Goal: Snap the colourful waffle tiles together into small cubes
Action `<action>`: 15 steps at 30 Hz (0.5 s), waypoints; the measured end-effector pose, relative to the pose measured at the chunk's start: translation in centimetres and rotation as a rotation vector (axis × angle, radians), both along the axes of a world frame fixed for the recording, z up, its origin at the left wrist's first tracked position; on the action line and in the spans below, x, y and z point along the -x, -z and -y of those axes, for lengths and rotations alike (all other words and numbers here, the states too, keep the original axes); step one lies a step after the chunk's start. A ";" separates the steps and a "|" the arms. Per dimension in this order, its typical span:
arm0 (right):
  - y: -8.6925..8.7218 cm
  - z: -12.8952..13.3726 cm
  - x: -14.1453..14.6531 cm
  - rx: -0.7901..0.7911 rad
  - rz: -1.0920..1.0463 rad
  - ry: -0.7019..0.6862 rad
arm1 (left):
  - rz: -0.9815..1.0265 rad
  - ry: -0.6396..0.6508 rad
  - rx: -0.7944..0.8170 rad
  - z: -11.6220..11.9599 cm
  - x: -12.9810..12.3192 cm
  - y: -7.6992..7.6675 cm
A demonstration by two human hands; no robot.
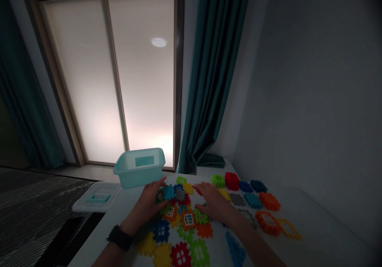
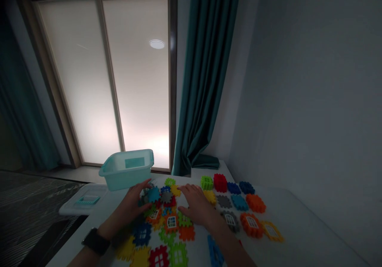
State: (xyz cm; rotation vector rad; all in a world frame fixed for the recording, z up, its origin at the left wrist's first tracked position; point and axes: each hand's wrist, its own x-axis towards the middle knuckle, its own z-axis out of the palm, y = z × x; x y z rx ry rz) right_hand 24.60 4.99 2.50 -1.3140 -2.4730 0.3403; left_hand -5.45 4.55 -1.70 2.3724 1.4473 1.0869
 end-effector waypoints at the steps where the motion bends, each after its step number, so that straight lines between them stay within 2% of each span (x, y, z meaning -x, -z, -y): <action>1: 0.0 0.1 0.2 0.001 -0.012 -0.008 | -0.012 0.026 -0.036 0.3 -0.8 -0.1; 6: 0.3 0.7 1.2 -0.045 -0.060 -0.086 | -0.052 0.124 -0.148 1.6 -3.3 -0.2; 15: -0.1 1.4 2.0 -0.076 -0.086 -0.149 | 0.021 0.177 -0.136 2.3 -4.2 -0.1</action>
